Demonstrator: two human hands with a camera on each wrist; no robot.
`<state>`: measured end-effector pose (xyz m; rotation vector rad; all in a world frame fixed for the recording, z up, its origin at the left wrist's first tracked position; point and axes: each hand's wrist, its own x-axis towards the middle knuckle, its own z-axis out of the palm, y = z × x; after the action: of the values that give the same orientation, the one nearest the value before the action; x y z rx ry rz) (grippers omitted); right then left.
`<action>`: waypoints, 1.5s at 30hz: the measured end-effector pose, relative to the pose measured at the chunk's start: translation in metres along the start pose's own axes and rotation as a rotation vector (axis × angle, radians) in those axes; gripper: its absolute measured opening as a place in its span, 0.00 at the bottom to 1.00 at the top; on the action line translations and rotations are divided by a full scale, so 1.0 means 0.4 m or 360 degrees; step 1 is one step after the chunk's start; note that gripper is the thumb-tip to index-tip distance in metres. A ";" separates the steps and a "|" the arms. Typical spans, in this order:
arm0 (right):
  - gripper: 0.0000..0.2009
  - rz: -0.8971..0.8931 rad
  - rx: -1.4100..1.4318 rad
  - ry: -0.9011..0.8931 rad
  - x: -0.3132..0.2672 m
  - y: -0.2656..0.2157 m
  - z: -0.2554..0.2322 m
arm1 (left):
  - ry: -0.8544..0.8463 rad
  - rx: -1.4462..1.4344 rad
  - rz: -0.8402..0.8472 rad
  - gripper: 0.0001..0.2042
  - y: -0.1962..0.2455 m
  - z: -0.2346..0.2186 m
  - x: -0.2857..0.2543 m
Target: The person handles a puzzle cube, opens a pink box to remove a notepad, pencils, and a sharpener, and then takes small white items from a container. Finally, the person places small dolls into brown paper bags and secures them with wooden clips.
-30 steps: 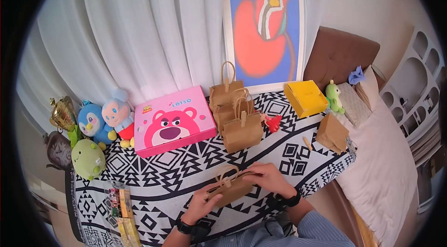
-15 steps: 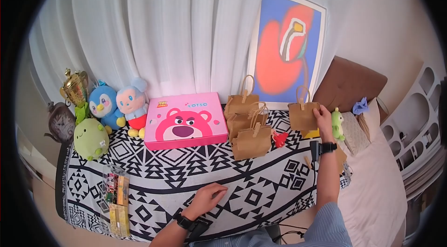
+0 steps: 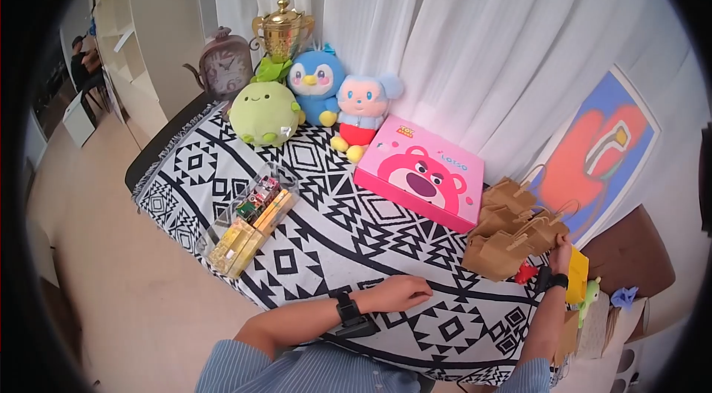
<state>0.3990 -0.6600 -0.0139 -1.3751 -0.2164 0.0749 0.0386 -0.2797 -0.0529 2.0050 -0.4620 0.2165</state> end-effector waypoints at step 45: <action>0.23 -0.0166 -0.1879 0.0130 -0.392 0.103 0.100 | 0.0723 0.1954 -0.1631 0.57 0.072 -0.494 -0.429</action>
<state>0.2410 -0.6413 -0.0640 -2.5299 -0.2758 -0.2374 -0.1203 -0.0772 0.0026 2.9142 1.2884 0.3229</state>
